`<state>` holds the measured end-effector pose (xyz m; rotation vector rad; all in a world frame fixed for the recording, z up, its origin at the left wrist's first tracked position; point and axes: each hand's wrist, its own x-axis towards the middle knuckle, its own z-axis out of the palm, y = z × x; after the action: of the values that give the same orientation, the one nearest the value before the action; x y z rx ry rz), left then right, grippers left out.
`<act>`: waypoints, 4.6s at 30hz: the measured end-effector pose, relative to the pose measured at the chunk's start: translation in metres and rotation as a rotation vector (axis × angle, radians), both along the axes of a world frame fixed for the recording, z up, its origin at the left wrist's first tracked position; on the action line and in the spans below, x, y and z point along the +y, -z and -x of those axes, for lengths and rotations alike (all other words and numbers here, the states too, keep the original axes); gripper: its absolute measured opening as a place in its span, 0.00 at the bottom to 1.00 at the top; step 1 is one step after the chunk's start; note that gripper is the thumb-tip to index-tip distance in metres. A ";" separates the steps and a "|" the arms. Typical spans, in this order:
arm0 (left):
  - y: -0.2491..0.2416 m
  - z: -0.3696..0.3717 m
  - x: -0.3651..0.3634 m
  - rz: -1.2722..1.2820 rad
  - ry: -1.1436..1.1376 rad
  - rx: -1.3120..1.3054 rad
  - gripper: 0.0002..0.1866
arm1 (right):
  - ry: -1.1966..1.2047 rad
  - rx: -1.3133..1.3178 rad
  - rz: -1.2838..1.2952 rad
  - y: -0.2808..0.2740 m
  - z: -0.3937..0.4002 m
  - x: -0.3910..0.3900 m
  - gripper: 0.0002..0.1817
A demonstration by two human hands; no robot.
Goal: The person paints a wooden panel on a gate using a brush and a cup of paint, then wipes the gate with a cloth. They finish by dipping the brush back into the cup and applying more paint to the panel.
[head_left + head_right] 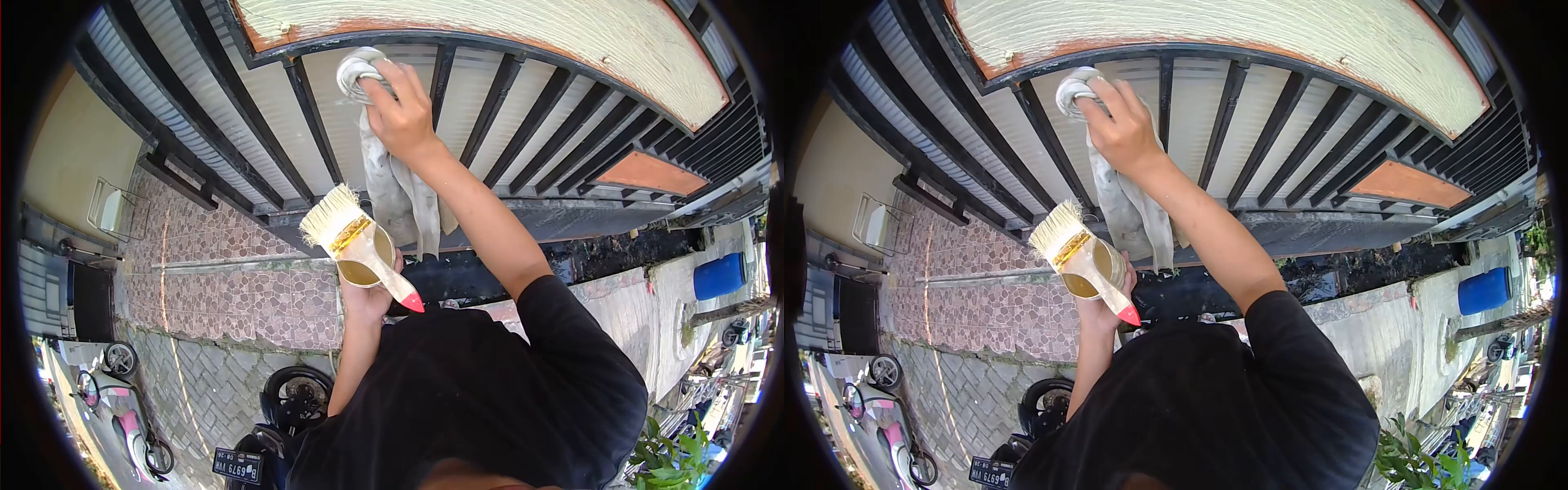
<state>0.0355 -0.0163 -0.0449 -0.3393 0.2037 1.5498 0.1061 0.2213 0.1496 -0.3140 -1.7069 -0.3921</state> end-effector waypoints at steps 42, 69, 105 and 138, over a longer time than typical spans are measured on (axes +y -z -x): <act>-0.002 0.001 -0.013 -0.004 -0.005 -0.016 0.25 | -0.008 0.121 0.198 -0.004 -0.010 -0.008 0.20; 0.002 0.002 -0.010 -0.007 -0.084 0.057 0.30 | 0.062 -0.392 0.522 0.123 -0.015 -0.046 0.14; 0.007 0.019 -0.028 -0.024 -0.072 0.023 0.27 | -0.213 -0.373 0.574 0.094 0.015 -0.045 0.16; -0.007 -0.061 0.023 -0.086 0.184 -0.101 0.28 | 0.218 0.236 0.232 0.048 -0.169 0.021 0.17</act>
<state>0.0961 0.0067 -0.0378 -0.3203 0.0865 1.3517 0.2751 0.2427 0.1021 -0.6935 -1.4915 -0.3026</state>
